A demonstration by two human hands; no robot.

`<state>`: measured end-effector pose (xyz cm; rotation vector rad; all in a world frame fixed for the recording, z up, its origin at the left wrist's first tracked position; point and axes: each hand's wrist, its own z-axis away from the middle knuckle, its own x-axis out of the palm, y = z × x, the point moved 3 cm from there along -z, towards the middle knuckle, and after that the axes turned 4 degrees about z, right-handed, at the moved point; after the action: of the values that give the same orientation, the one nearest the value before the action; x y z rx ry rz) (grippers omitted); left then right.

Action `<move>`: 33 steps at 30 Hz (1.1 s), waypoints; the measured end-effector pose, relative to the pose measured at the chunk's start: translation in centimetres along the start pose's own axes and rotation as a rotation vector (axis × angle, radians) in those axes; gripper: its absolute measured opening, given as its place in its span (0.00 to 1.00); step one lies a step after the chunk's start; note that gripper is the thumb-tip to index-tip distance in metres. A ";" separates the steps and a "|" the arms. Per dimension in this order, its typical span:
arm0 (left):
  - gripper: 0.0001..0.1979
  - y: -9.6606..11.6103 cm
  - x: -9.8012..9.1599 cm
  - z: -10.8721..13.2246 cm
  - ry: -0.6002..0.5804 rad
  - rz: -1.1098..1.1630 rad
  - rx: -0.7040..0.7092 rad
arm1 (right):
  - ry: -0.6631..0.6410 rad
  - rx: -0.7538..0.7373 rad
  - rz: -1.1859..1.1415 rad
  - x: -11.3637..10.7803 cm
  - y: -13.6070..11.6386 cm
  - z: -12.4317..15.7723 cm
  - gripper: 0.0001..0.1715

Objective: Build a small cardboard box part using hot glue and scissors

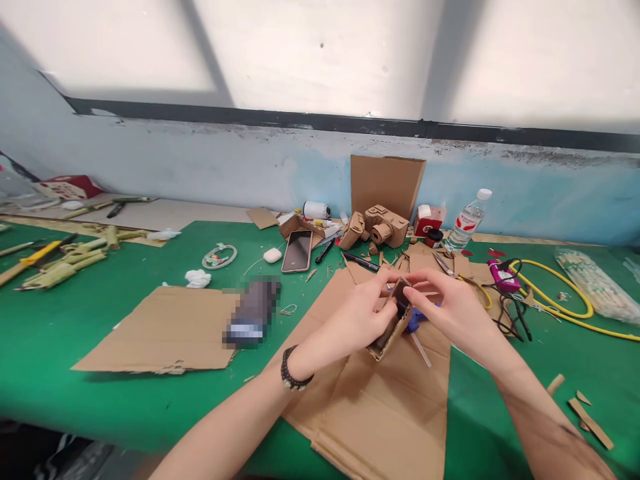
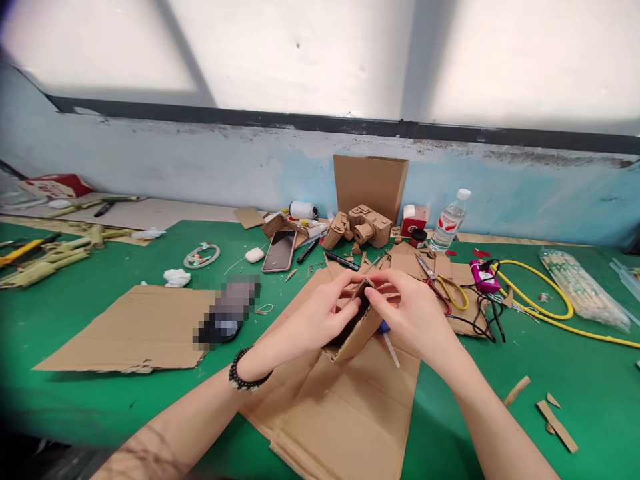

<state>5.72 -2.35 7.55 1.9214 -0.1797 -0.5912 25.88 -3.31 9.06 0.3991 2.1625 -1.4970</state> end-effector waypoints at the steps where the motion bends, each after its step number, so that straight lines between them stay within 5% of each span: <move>1: 0.18 0.3 0.0 0.0 0.015 -0.083 0.010 | -0.013 -0.008 0.012 -0.1 -0.3 -0.2 0.14; 8: 0.15 1.6 0.0 0.2 -0.016 -0.522 -0.161 | -0.046 0.035 0.096 0.3 -1.0 -0.8 0.10; 22: 0.15 1.0 -1.5 -2.0 -0.078 -0.705 -0.123 | -0.162 -0.091 0.284 0.2 -1.9 -2.9 0.06; 27: 0.13 1.1 -1.6 -1.8 -0.024 -0.671 -0.095 | -0.148 -0.138 0.254 0.3 -1.7 -2.7 0.05; 33: 0.15 1.1 -3.4 -2.9 0.089 -0.548 -0.098 | -0.162 -0.163 0.057 0.1 -0.6 -4.1 0.16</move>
<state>4.33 0.89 10.56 1.8963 0.4395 -0.8526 24.61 0.23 10.70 0.2712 2.1071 -1.2664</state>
